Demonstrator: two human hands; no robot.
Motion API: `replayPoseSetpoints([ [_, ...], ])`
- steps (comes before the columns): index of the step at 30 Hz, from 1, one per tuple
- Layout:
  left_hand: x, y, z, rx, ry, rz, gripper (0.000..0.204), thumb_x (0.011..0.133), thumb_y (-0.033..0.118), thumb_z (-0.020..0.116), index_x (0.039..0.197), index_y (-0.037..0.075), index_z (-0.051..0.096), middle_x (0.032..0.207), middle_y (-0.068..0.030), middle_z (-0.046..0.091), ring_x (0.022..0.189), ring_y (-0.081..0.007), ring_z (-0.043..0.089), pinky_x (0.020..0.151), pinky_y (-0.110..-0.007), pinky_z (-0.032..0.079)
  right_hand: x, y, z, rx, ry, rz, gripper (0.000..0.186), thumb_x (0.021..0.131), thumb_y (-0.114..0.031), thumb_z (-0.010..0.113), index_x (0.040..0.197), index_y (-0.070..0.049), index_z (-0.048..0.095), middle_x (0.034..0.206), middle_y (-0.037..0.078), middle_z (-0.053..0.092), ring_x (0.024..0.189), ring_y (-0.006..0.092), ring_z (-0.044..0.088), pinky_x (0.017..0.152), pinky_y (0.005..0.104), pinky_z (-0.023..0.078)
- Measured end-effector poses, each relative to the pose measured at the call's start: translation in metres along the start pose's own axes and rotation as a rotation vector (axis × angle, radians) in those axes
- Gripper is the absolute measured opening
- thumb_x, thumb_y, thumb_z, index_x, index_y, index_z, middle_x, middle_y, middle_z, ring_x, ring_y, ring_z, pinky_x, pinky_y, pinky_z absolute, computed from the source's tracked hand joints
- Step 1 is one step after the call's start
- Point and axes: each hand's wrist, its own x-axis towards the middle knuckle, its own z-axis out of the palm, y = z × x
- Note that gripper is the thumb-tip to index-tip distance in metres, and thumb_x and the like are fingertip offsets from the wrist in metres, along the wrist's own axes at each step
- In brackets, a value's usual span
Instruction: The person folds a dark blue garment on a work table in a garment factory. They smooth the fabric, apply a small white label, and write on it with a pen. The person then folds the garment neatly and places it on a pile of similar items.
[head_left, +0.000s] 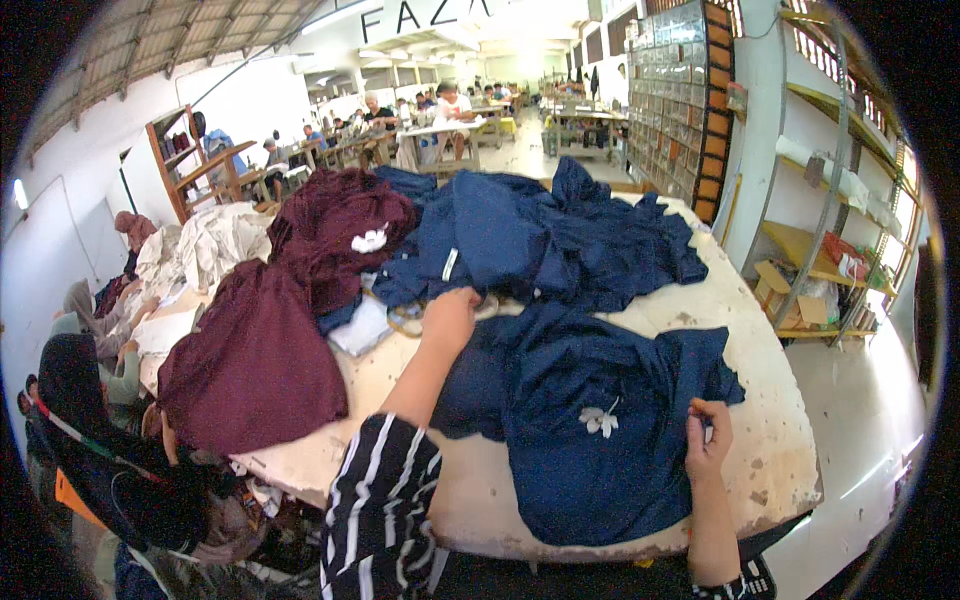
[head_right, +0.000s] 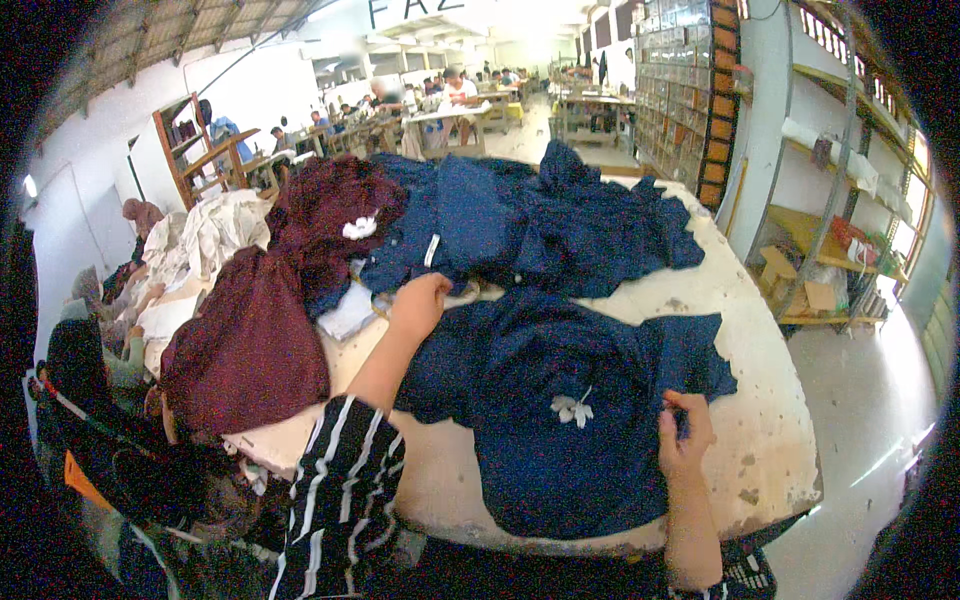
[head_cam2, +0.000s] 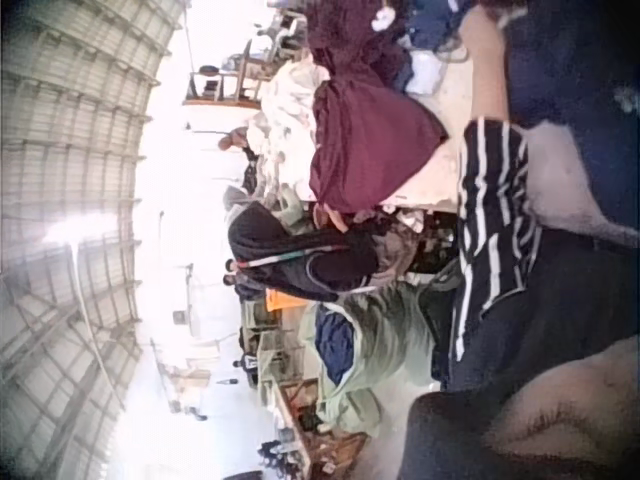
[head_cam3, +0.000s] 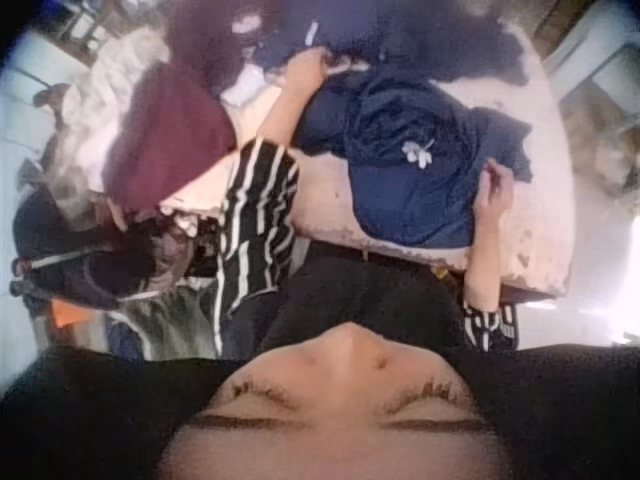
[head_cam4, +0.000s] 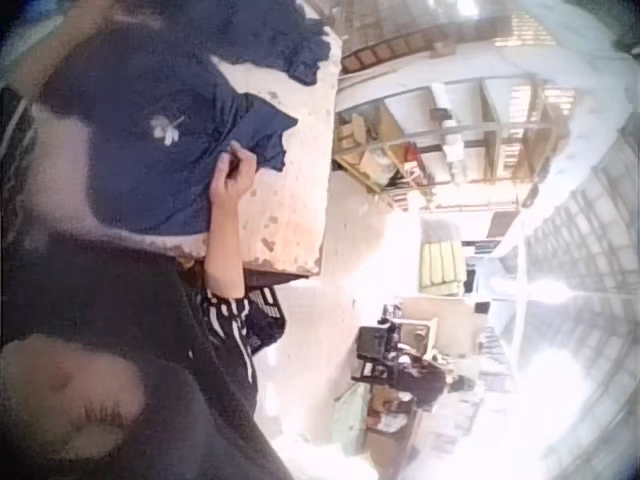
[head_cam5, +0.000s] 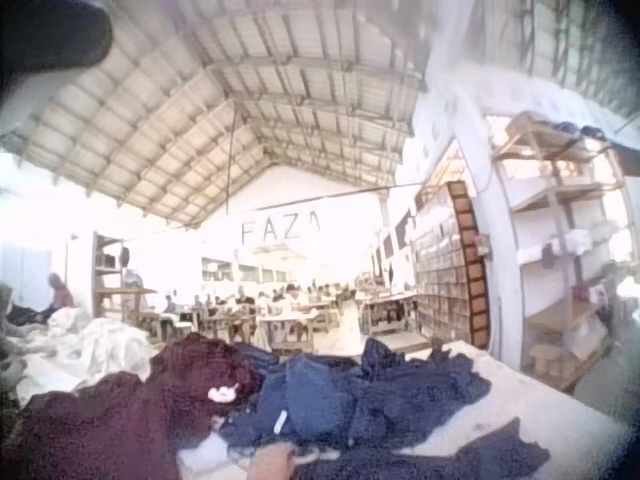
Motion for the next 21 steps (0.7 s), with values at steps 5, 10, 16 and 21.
replayPoseSetpoints([
  [5,0.013,-0.05,0.088,0.433,-0.484,0.05,0.023,0.079,0.012,0.046,0.093,0.014,0.065,0.095,-0.0108,0.065,0.094,-0.0291,0.059,0.082,-0.047,0.043,0.004,-0.007,0.008,-0.259,-0.307,-0.016,0.026,0.068,-0.007,0.063,0.095,-0.006,0.061,0.091,0.01,0.062,0.087,0.0271,0.057,0.079,0.0381,0.042],
  [10,0.007,-0.043,0.11,0.438,-0.388,-0.019,0.017,0.076,0.019,0.058,0.089,0.012,0.066,0.093,-0.0089,0.064,0.092,-0.029,0.059,0.084,-0.046,0.041,-0.009,-0.01,0.018,-0.5,-1.103,0.113,0.081,0.065,-0.059,0.064,0.132,-0.02,0.041,0.139,0.014,0.033,0.131,0.0309,0.028,0.103,0.0631,0.004],
  [16,0.025,-0.083,0.069,-0.713,-0.253,-0.458,0.038,0.076,0.04,0.065,0.085,0.003,0.066,0.074,-0.0071,0.062,0.073,-0.0184,0.06,0.064,-0.03,0.044,-0.001,-0.005,0.013,-0.387,-1.179,0.138,0.091,0.061,-0.063,0.066,0.135,-0.021,0.036,0.144,0.017,0.024,0.133,0.034,0.02,0.103,0.0636,0.003],
  [21,0.028,-0.047,-0.007,-1.058,0.062,-0.624,0.025,0.089,0.029,0.052,0.079,0.006,0.054,0.066,-0.0018,0.055,0.056,-0.0105,0.049,0.054,-0.023,0.037,-0.001,-0.005,0.014,-0.372,-1.117,0.138,0.08,0.064,-0.059,0.066,0.129,-0.019,0.044,0.139,0.016,0.033,0.131,0.0321,0.027,0.104,0.0619,0.005],
])
